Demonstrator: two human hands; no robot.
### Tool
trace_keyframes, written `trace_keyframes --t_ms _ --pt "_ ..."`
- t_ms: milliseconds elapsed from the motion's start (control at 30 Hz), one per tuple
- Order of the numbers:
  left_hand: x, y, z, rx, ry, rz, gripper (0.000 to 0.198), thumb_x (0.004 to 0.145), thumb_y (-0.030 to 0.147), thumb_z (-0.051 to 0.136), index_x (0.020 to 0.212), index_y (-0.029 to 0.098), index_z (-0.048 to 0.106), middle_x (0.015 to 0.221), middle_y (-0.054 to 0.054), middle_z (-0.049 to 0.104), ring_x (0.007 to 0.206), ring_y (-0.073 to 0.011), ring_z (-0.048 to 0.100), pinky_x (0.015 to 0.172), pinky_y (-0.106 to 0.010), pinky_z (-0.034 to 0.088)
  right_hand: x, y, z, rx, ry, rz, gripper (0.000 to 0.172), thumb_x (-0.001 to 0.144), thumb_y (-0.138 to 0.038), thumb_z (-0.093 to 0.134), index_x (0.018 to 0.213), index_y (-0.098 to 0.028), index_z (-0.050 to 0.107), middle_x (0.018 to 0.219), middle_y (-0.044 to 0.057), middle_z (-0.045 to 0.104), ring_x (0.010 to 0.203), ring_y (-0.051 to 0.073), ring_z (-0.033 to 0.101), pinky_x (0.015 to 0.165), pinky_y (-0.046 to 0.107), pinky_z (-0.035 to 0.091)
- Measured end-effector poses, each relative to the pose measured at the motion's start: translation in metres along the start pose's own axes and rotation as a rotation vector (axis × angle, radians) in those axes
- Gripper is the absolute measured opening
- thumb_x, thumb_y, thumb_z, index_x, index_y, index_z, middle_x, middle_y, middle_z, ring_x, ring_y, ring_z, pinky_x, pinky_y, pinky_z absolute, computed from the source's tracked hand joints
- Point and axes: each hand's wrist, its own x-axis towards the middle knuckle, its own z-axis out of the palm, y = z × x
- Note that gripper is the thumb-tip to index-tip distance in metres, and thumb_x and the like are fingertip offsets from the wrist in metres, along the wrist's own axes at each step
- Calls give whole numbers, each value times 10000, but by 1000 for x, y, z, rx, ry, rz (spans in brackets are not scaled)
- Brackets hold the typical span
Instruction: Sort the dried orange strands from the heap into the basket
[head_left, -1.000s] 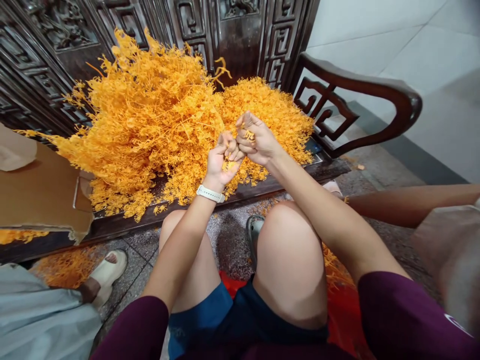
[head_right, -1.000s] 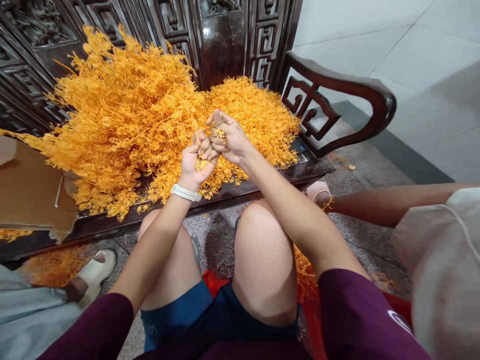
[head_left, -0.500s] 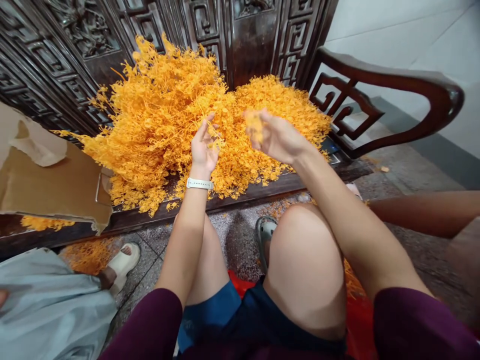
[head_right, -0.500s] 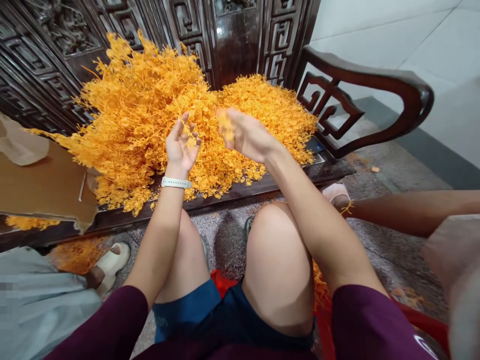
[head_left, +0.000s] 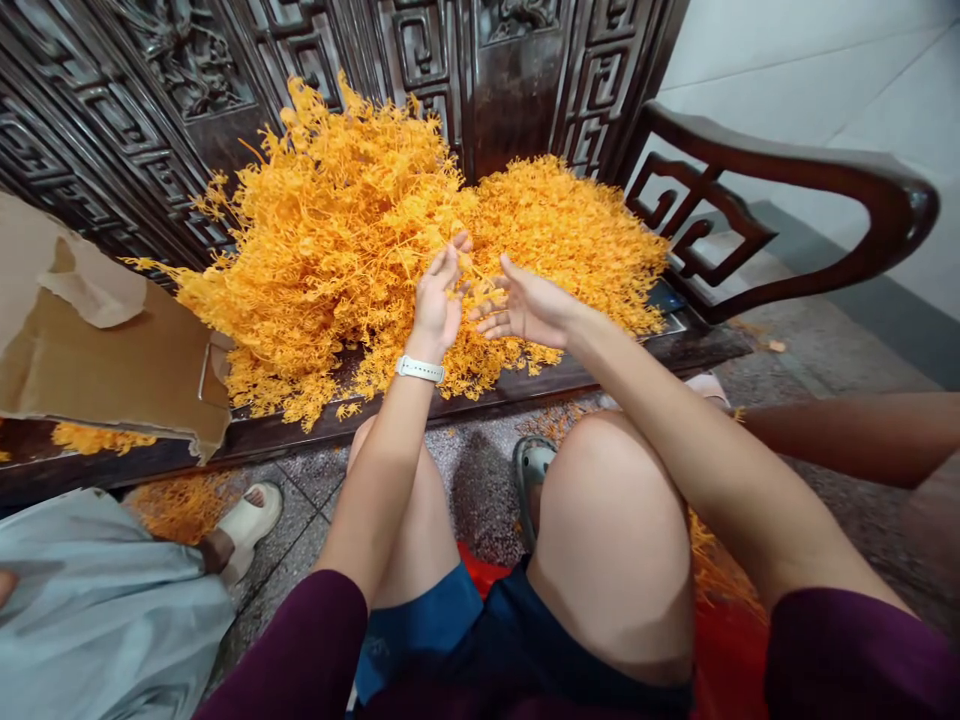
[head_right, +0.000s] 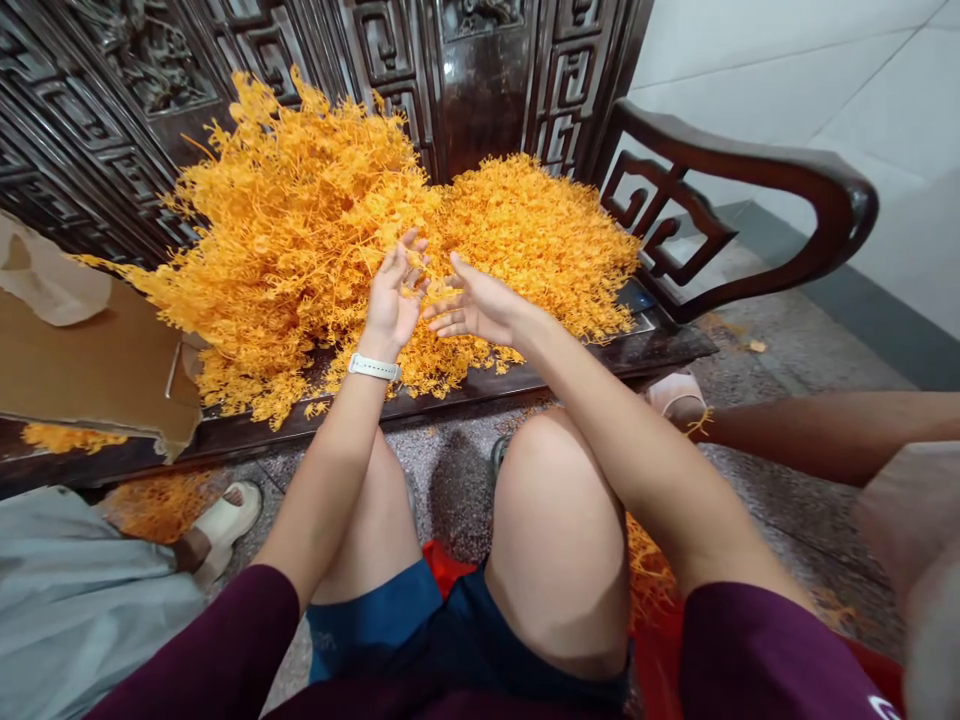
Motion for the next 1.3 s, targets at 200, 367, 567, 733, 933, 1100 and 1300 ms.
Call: trace_keyframes --t_ms 200,367,567,733,933,1100,1300 --pt "4 -12 8 13 -169 -57 259 888 404 765 1065 220 804 1282 -76 722 1042 -184 665 771 -259 504 3 0 14 296 92 24 201 1082 -413 485 1069 -229 566 759 24 628 564 119 555 500 215 477" --pt "22 -20 12 56 -138 -51 287 859 462 809 890 178 783 988 -59 736 971 -150 615 818 -249 442 10 7 11 368 258 18 135 1093 -322 461 1102 -241 568 640 -63 427 429 52 320 400 139 213" --pt "31 -14 14 61 -207 -97 193 861 362 809 905 178 769 968 -49 725 888 -126 616 795 -235 456 18 11 4 132 354 -99 186 1083 -392 517 1016 -228 570 611 -91 339 398 42 193 386 164 128" --pt "31 -6 9 183 -202 3 225 965 376 707 898 171 772 1048 -83 738 926 -152 630 819 -272 490 21 9 0 27 295 -128 348 1056 -488 563 853 -209 522 587 -98 270 437 54 151 395 193 107" --pt "27 -7 -3 222 -74 100 197 956 336 745 833 185 776 942 -67 722 864 -138 621 828 -280 483 23 4 3 -111 349 -318 365 1056 -469 583 799 -218 517 583 -89 252 446 66 175 399 221 178" --pt "8 -4 9 -85 -29 -67 217 1013 297 648 833 182 689 910 -50 710 827 -126 681 823 -280 538 15 -9 1 -261 476 -534 511 1017 -707 488 835 -232 534 608 -66 293 482 95 256 437 242 274" --pt "0 3 25 -335 -6 -198 191 989 129 593 804 180 592 754 3 650 675 -98 656 755 -245 557 -6 -17 20 -824 465 -944 466 1061 -607 489 862 -201 601 724 -4 523 672 132 489 659 276 430"
